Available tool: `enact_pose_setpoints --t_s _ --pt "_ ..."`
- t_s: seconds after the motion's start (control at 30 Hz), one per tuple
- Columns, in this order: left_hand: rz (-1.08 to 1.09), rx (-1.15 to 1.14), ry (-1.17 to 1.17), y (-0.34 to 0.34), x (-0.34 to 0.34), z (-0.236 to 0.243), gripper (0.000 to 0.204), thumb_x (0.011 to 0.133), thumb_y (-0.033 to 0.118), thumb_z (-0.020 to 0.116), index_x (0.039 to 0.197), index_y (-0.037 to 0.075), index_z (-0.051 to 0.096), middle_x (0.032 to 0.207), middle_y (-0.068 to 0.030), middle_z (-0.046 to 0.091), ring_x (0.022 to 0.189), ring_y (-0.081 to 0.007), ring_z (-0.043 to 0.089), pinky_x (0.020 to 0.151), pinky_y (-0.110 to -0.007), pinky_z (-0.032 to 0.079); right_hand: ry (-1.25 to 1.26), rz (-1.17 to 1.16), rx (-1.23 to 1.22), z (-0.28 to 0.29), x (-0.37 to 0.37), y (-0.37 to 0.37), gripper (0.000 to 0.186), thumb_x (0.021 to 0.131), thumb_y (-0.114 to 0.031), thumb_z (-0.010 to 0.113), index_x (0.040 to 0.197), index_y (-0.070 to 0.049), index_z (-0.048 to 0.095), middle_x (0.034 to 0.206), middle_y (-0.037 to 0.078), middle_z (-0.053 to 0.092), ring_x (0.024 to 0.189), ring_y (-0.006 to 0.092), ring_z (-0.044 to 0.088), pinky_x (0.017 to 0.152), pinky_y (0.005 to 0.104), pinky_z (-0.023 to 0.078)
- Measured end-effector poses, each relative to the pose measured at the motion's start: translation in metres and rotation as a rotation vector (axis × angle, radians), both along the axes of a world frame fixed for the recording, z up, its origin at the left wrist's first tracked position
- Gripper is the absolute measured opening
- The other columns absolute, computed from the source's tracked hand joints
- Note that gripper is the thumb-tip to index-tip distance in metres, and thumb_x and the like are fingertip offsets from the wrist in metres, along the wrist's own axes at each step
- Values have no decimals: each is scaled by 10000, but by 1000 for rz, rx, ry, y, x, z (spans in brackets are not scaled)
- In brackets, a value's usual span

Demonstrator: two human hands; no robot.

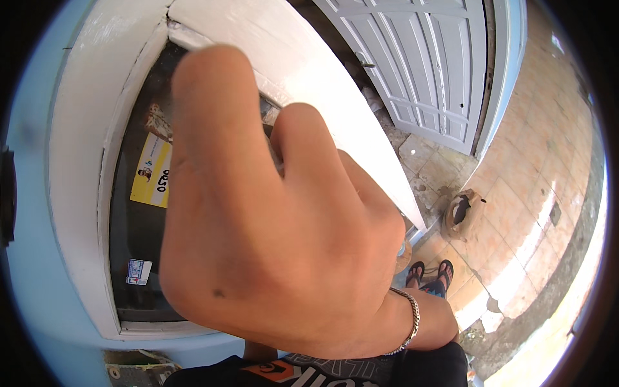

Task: The person applies white sealant along the top edge of a window frame using a caulking gun. They then smooth and shape the bead with a putty knife, working along the frame to create a clean finish.

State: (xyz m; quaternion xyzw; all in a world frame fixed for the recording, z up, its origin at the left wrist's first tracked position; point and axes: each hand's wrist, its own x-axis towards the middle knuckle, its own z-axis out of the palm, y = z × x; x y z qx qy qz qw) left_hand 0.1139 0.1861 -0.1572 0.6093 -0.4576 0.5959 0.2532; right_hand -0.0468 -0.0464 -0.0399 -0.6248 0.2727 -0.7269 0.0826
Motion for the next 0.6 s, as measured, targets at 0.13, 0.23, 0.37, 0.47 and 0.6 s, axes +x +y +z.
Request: enact_pose_setpoints --t_s 0.13,0.23,0.37,0.47,0.6 --pt "-68 -41 -62 -1 5 -1 85 880 123 539 886 79 611 1046 -230 623 1207 -376 568 1180 -737 298 37 -55 56 9 -1 5 317 725 31 803 1031 -26 745 755 73 477 579 173 507 496 297 475" --pt "-137 -17 -78 -1 7 0 84 880 125 538 887 78 609 1052 -231 625 1196 -376 579 1181 -733 301 54 -80 81 13 -1 9 276 740 12 788 1003 -37 718 727 75 472 547 184 493 471 307 456" --pt "-170 -37 -38 -3 5 2 91 878 120 524 898 78 602 1027 -220 628 1181 -371 590 1177 -730 312 70 -119 111 16 1 15 226 760 -14 769 965 -50 683 690 78 466 503 199 473 438 319 430" --pt "-182 -59 -56 -6 5 4 98 876 115 507 903 80 595 1020 -211 628 1171 -366 595 1175 -728 318 79 -140 131 19 3 19 191 775 -33 754 937 -60 656 662 79 460 471 210 458 413 328 411" --pt "-214 -71 -73 -8 6 4 104 874 113 492 900 80 588 1020 -203 629 1151 -358 604 1172 -727 325 93 -174 150 18 5 22 156 795 -58 735 899 -74 620 624 82 454 427 225 439 380 340 385"
